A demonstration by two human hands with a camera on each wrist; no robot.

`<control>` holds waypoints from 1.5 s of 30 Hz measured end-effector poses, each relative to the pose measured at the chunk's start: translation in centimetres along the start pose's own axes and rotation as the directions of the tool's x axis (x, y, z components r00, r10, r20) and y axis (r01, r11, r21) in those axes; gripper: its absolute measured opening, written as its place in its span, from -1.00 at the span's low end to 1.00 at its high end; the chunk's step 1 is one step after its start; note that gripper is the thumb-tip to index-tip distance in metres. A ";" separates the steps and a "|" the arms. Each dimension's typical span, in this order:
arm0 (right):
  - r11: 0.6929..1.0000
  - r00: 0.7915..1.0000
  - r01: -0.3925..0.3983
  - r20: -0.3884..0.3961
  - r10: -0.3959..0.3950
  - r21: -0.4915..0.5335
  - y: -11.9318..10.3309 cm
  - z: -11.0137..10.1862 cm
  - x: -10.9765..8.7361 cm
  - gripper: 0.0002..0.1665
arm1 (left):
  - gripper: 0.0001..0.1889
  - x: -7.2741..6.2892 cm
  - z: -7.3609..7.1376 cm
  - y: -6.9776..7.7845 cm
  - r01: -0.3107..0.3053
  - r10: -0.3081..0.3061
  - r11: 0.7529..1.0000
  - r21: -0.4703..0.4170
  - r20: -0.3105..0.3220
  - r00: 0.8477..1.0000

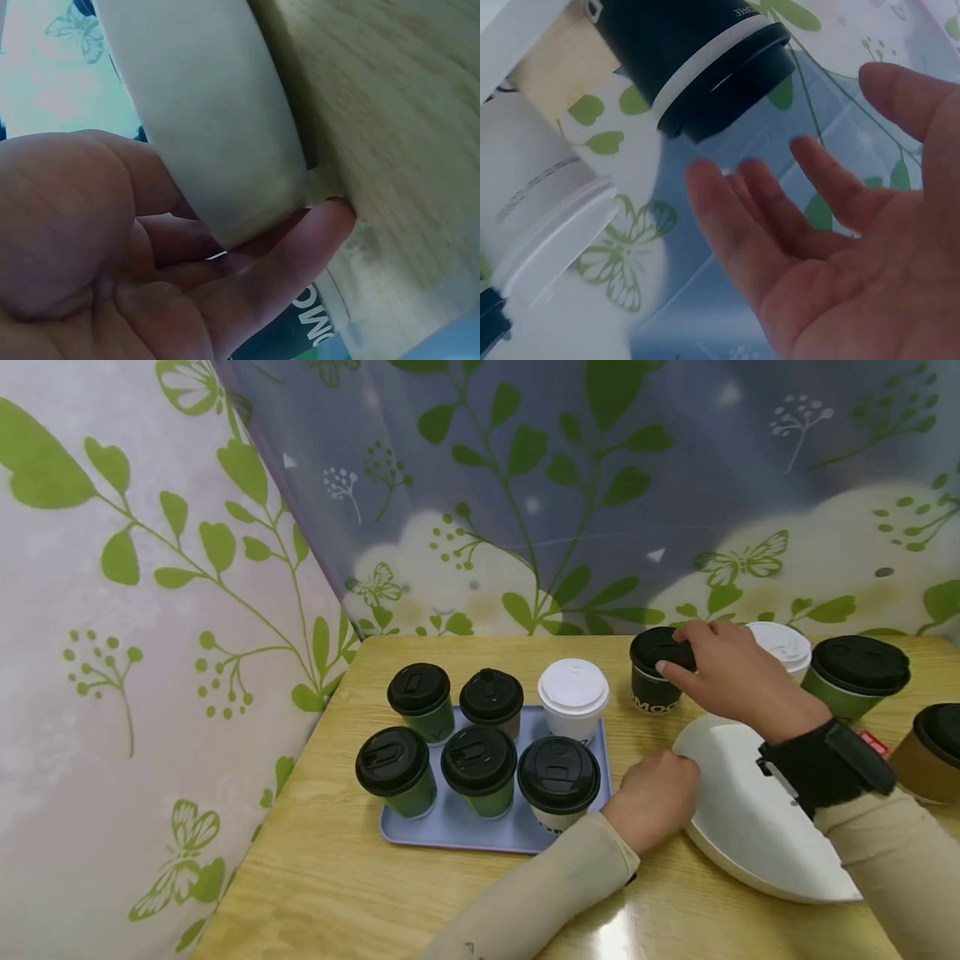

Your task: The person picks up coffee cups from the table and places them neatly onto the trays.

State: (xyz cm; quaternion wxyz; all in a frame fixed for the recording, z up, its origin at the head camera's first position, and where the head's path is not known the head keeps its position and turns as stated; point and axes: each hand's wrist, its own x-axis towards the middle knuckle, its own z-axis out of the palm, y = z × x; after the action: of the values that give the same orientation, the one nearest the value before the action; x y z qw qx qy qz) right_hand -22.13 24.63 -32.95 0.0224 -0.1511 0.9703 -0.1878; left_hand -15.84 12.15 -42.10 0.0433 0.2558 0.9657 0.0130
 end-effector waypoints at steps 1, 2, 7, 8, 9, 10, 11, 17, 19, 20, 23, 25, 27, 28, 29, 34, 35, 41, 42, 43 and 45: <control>1.000 1.000 -0.005 0.002 0.005 0.004 -0.2 0.0 0.5 -0.25 | -0.81 0.0 0.1 0.0 -0.001 0.001 1.000 0.012 -0.003 1.000; 1.000 1.000 -0.012 0.006 0.012 0.007 -0.3 0.0 1.1 -0.21 | -0.80 0.0 0.1 0.1 -0.002 0.002 1.000 0.019 -0.003 1.000; 0.999 0.998 -0.046 0.043 0.046 -0.007 -0.4 0.7 3.5 -0.03 | -0.79 0.1 0.0 0.3 0.012 -0.012 1.000 0.021 -0.004 1.000; 0.999 0.997 -0.049 0.051 0.050 -0.019 -0.3 0.9 3.9 0.00 | -0.79 0.1 0.0 0.3 0.012 -0.012 1.000 0.019 0.001 1.000; 0.998 0.997 -0.049 0.057 0.051 -0.031 -0.2 1.1 4.2 0.02 | -0.79 0.2 0.0 0.4 0.009 -0.009 1.000 0.022 0.005 1.000; 0.998 0.997 -0.050 0.064 0.053 -0.045 0.0 1.3 4.5 0.04 | -0.79 0.2 0.0 0.4 0.007 -0.007 1.000 0.022 0.010 1.000; 0.997 0.996 -0.051 0.067 0.055 -0.057 0.1 1.6 4.7 0.05 | -0.80 0.2 0.0 0.4 0.006 -0.006 1.000 0.023 0.015 1.000; 0.996 0.995 -0.069 0.071 0.073 -0.053 1.1 2.7 5.5 0.02 | -0.80 0.2 0.0 0.3 -0.007 0.006 1.000 0.024 0.020 1.000; 0.997 0.995 -0.075 0.070 0.078 -0.036 1.3 3.0 5.6 0.00 | -0.79 0.2 0.0 0.3 -0.010 0.010 1.000 0.021 0.018 1.000; 0.997 0.994 -0.077 0.070 0.079 -0.030 1.4 3.2 5.6 0.00 | -0.79 0.2 0.0 0.2 -0.012 0.011 1.000 0.019 0.017 1.000; 0.997 0.995 -0.081 0.065 0.081 -0.007 1.6 3.5 5.6 -0.02 | -0.79 0.2 0.0 0.2 -0.008 0.008 1.000 0.007 0.016 1.000; 0.997 0.996 -0.072 0.060 0.072 0.010 1.8 3.7 5.6 -0.04 | -0.79 0.2 0.0 0.1 -0.005 0.005 1.000 -0.001 0.017 1.000; 0.997 0.997 -0.065 0.051 0.063 0.029 2.0 3.9 5.6 -0.07 | -0.80 0.2 0.0 0.1 0.000 0.000 1.000 -0.009 0.019 1.000; 0.997 0.998 -0.058 0.042 0.056 0.040 2.1 4.0 5.6 -0.09 | -0.80 0.2 0.0 0.1 0.002 -0.002 1.000 -0.014 0.021 1.000; 0.997 0.998 -0.052 0.034 0.050 0.052 2.2 4.1 5.6 -0.11 | -0.80 0.2 0.0 0.1 0.003 -0.003 1.000 -0.015 0.023 1.000; 0.994 0.999 -0.010 -0.031 0.013 0.107 2.3 4.7 5.6 -0.17 | -0.80 0.0 0.0 0.0 0.003 -0.002 1.000 -0.024 0.028 1.000; 0.993 0.999 -0.002 -0.046 0.008 0.115 2.3 4.8 5.6 -0.18 | -0.80 0.0 0.0 0.0 0.002 -0.001 1.000 -0.025 0.026 1.000; 0.991 0.994 0.032 -0.108 -0.018 0.129 2.1 4.7 5.5 -0.23 | -0.81 -0.1 0.0 -0.2 0.000 0.001 0.999 -0.034 0.029 1.000; 0.991 0.993 0.039 -0.114 -0.024 0.126 2.0 4.6 5.4 -0.23 | -0.81 -0.1 0.0 -0.2 0.002 -0.001 0.999 -0.036 0.031 1.000; 0.991 0.992 0.045 -0.121 -0.030 0.124 2.0 4.5 5.3 -0.23 | -0.81 0.0 0.0 -0.2 0.003 -0.002 0.999 -0.035 0.031 1.000; 0.990 0.990 0.060 -0.133 -0.043 0.126 1.9 4.4 5.1 -0.24 | -0.82 0.0 0.0 -0.2 0.007 -0.006 0.999 -0.036 0.033 0.999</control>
State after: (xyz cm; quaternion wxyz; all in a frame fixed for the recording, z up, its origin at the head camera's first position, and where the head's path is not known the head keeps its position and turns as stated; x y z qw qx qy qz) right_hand -27.05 23.18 -37.67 -0.0360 -0.1616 0.9511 -0.2606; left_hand -15.92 11.96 -42.15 0.0639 0.2521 0.9652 0.0259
